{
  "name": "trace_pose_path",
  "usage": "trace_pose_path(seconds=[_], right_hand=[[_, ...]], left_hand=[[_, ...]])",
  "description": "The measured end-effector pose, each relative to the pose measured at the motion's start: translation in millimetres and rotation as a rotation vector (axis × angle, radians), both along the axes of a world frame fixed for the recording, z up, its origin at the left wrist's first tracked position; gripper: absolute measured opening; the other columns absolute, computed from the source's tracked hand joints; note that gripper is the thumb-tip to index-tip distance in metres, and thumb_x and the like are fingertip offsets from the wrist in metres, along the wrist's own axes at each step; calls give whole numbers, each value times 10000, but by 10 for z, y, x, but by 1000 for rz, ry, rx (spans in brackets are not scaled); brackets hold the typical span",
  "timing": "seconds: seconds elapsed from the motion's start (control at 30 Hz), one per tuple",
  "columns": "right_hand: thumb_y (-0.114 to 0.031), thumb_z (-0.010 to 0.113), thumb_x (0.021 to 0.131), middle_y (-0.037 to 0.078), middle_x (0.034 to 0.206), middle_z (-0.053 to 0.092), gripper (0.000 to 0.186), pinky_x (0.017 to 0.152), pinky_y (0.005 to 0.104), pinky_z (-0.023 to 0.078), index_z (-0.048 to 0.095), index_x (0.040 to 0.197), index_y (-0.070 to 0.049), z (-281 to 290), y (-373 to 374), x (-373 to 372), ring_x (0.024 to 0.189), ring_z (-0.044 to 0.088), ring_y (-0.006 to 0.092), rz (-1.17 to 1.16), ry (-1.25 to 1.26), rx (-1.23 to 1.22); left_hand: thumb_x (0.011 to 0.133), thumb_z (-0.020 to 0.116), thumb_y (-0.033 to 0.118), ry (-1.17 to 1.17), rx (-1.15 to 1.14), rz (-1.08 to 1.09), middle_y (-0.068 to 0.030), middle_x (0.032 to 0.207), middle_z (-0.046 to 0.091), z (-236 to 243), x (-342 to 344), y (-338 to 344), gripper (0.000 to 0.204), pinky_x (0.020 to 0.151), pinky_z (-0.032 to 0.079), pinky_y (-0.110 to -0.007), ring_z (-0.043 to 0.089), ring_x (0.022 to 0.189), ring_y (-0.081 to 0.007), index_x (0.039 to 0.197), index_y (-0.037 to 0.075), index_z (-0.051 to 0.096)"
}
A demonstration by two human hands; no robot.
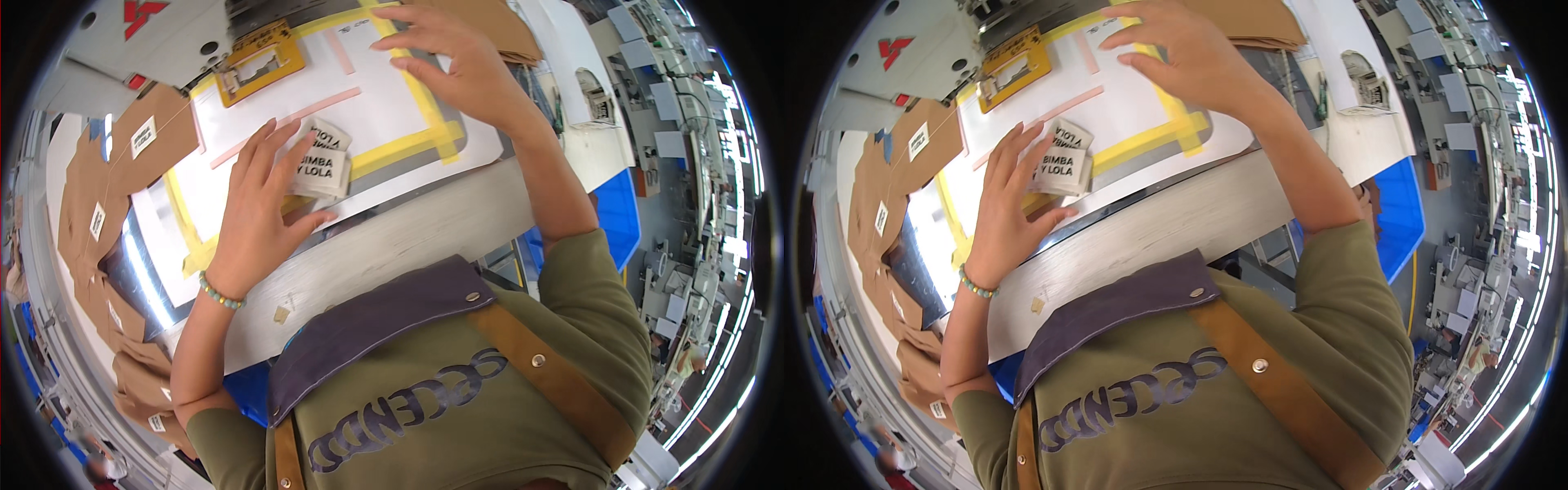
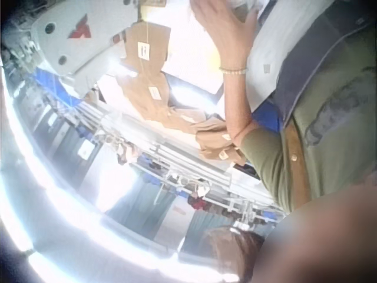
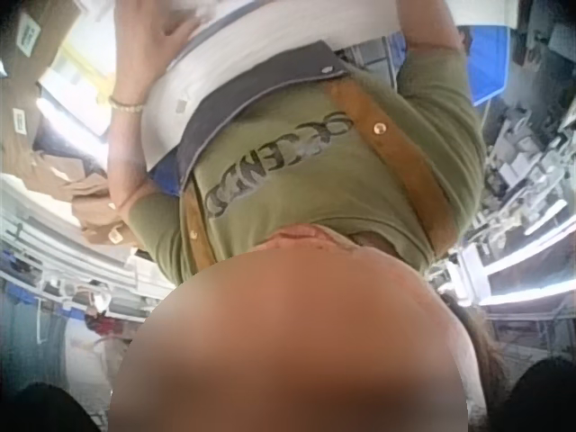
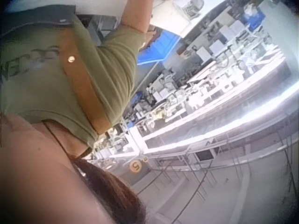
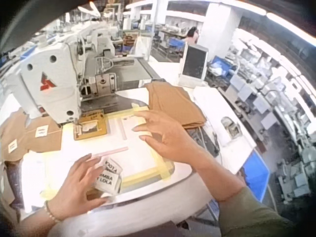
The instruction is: Sewing textile labels onto pieces of brown leather using an industrial sewing machine.
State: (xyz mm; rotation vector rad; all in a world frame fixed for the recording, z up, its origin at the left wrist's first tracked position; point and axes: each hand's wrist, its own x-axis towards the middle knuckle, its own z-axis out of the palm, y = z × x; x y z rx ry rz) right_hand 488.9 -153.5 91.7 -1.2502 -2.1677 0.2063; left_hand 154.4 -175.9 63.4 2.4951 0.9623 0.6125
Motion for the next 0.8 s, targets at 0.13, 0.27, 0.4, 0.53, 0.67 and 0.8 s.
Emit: trace_pose_path(seconds=[0.13,0.27,0.4,0.53,0.67,0.8], right_hand=[[-126,750,977,154,1404,729,258,1129,475,517,805,1221,-61,103,-35,314,1307,670,365,-290,-53,49],[-152,735,999,97,1372,737,239,1047,401,557,802,1210,-61,-70,34,713,1245,694,304,-425,-325,173],[-245,746,985,54,1300,777,284,976,426,586,802,1219,-96,-289,137,781,1142,733,316,-532,-502,-69],[-294,714,984,89,1093,785,251,850,460,592,806,1113,-100,-346,179,895,1002,744,323,-538,-441,15],[-290,714,979,109,1075,796,263,844,456,591,803,1113,-82,-265,195,865,972,750,345,-512,-414,24],[-301,733,960,135,1087,807,273,834,460,598,804,1102,-79,-282,233,623,938,765,350,-600,-591,-21]], left_hand=[[709,972,248,70,6,-118,-126,1656,515,-31,49,17,951,1292,377,-531,374,1602,-412,1568,128,582],[781,927,295,36,86,-168,-138,1581,562,-91,145,86,861,1248,411,-521,453,1528,-409,1553,111,593],[818,910,317,42,63,-125,-153,1461,606,-145,161,116,790,1164,464,-500,544,1387,-394,1503,57,613],[849,896,320,101,66,-7,-171,1352,626,-93,117,83,709,1084,498,-462,589,1265,-381,1427,3,633],[884,873,287,34,99,11,-177,1354,640,-8,46,69,650,1076,502,-452,603,1257,-379,1410,-12,634],[929,836,299,6,151,59,-173,1377,650,-12,-55,163,572,1067,500,-472,608,1280,-379,1371,-15,651]])
